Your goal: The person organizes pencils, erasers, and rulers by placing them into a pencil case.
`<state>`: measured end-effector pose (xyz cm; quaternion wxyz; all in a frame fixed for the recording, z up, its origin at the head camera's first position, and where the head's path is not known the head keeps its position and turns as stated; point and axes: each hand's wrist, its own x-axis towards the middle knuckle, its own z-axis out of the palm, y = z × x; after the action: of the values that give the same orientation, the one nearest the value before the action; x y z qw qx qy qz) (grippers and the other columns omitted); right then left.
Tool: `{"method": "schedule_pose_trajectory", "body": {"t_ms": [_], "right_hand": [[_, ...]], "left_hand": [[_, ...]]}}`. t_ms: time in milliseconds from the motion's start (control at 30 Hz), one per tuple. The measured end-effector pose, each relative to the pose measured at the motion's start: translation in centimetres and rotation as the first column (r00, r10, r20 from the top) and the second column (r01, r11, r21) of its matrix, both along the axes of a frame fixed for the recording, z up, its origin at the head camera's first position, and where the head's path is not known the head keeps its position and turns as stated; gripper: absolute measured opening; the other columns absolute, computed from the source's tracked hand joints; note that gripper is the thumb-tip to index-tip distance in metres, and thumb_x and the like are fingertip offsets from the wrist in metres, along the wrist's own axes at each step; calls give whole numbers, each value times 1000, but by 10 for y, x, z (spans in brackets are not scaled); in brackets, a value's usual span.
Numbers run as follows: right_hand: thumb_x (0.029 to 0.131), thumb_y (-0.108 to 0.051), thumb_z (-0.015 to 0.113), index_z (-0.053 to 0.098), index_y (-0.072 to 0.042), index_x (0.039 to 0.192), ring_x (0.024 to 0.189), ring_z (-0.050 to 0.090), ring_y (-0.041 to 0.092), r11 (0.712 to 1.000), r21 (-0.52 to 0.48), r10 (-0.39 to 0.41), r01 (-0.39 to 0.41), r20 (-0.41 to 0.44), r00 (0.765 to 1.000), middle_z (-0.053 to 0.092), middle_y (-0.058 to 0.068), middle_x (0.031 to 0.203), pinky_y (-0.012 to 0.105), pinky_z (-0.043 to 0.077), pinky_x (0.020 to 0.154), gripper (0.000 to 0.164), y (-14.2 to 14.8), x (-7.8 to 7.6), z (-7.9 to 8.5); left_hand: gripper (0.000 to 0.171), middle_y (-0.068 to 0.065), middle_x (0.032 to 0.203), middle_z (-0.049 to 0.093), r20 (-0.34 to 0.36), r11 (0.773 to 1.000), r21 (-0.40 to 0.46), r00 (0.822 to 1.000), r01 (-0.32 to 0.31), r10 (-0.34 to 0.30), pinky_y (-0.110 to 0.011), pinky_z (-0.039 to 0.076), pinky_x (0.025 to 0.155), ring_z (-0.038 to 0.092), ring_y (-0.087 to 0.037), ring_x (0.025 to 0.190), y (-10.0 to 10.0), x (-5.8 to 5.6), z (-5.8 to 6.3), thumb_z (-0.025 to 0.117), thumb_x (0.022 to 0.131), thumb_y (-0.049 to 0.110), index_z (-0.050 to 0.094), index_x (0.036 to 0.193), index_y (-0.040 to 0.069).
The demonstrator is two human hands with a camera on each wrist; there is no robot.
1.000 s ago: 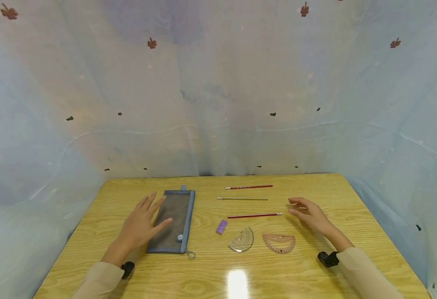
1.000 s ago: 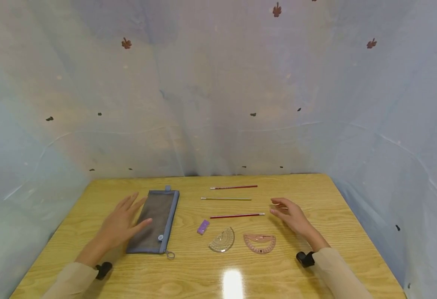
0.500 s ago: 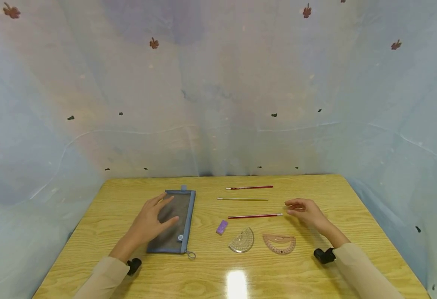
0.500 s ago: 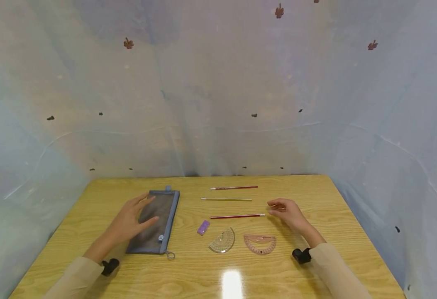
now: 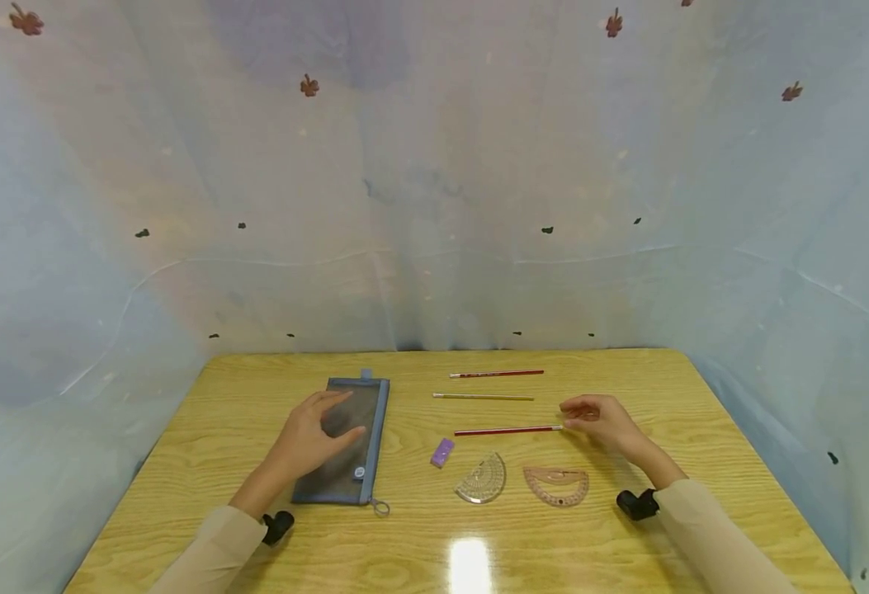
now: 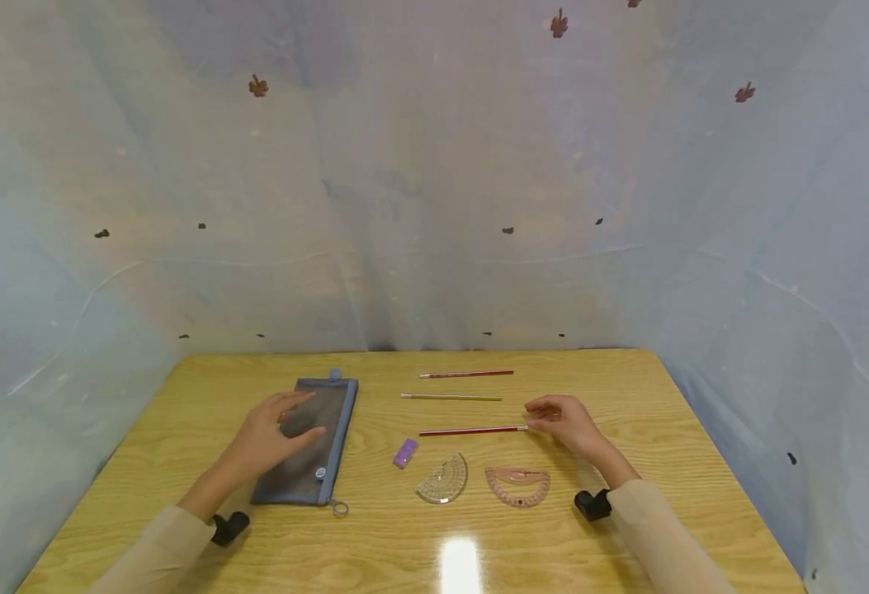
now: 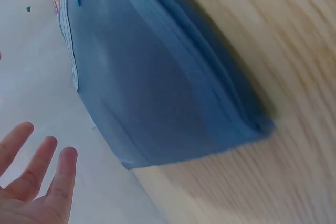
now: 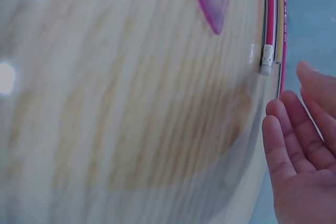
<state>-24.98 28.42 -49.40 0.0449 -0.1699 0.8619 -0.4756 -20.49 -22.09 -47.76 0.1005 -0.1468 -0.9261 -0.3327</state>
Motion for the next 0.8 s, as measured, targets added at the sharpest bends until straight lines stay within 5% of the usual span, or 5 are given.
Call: {"method": "schedule_pose_trajectory", "body": {"t_ms": [800], "right_hand": [[91,-4,72,63,13,121,100,65,35,998,-11,67,-66,32,997,67,24,112,24,56,81,36,-4,-9,0]], "left_hand": [[47,-7,94,65,7,999,-33,1000,-24,24,-39,56,71,62,-23,82,43,-15,2,87,78,27,67,112,3]]}}
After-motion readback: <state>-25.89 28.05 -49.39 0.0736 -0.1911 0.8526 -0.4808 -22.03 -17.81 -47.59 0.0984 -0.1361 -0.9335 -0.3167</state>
